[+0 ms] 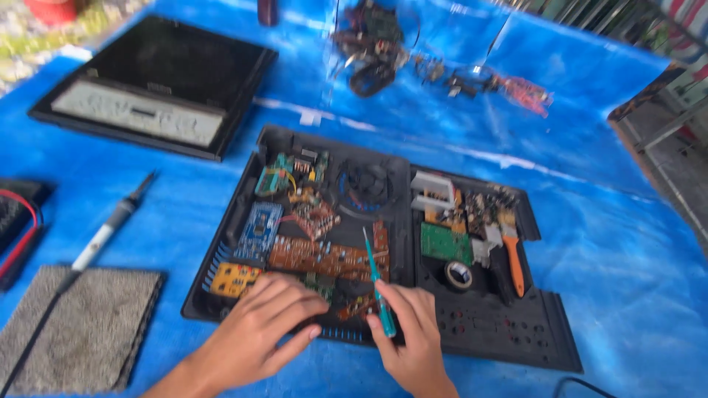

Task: The person uses a green-handled screwdriver to work on the internal circuit boards of a disassembled electronic device. The hands manipulate the screwdriver across various components on the mainboard while the device rests on a blue work surface.

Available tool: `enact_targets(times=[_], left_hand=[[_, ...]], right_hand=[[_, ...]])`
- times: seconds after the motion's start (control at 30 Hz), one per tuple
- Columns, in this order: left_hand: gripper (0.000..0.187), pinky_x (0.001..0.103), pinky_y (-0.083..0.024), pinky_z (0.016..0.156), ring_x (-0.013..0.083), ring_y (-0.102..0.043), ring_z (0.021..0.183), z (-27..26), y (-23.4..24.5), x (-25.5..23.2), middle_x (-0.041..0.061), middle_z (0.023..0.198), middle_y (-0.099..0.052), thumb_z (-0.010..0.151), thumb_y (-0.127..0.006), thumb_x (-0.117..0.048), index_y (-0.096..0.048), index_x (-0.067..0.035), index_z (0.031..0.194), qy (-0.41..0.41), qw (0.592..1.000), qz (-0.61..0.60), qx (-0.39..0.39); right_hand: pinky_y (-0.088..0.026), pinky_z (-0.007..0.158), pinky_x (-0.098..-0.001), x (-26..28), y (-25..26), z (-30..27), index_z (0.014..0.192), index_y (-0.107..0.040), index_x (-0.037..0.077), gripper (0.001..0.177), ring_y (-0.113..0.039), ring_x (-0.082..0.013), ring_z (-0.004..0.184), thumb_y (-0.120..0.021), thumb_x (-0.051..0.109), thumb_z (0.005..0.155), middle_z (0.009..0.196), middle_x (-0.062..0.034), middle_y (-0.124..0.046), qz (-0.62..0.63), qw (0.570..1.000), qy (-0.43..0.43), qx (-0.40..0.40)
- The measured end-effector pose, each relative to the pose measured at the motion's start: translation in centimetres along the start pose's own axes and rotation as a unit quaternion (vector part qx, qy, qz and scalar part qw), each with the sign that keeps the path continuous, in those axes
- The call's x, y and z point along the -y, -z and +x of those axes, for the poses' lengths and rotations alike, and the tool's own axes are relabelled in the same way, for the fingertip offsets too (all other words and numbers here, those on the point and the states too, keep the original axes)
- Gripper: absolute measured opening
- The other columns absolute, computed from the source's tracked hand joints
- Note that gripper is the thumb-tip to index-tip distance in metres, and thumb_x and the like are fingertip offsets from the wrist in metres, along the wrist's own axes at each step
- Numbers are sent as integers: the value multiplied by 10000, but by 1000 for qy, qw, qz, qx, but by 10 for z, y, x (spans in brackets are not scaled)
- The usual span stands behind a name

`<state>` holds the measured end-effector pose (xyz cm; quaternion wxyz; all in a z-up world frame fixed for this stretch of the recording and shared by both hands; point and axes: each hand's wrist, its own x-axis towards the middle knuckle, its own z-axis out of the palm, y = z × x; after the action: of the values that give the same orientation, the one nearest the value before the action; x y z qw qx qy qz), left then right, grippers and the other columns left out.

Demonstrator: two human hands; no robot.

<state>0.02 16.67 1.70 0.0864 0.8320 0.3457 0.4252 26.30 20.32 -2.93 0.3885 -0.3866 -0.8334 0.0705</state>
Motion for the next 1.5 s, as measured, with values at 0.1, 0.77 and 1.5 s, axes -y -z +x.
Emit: enact_targets(times=[0.1,0.77,1.5], left_hand=[[270,407,-452,872,237,-628,988,-11,-10,7,48,1098,-703,1054,-548,-308,-686,-115,1183,53,998,-19,41],[225,408,-482,855,253,-616,908,-6,5,5,45,1038,-690,1038,-545,-235,-671,-74,1132,-11,999,34,-40],[185,386,-445,833,247,-598,863,-10,4,15,45,999,-691,1034,-583,-209,-673,-66,1109,6,998,46,-37]], right_hand=[[-484,940,-518,-20,-8,-14,1407,-595,145,450,-634,-273,1112,-585,373,1019,1297,-57,-652,8,999,-40,18],[-487,939,-425,-3,2,-3,1352,-646,83,406,-660,-238,1040,-632,299,1009,1195,-69,-703,2,1000,8,-24],[-634,821,-321,-12,4,-4,1284,-657,29,324,-690,-224,971,-582,233,1043,991,-124,-723,82,993,-30,-83]])
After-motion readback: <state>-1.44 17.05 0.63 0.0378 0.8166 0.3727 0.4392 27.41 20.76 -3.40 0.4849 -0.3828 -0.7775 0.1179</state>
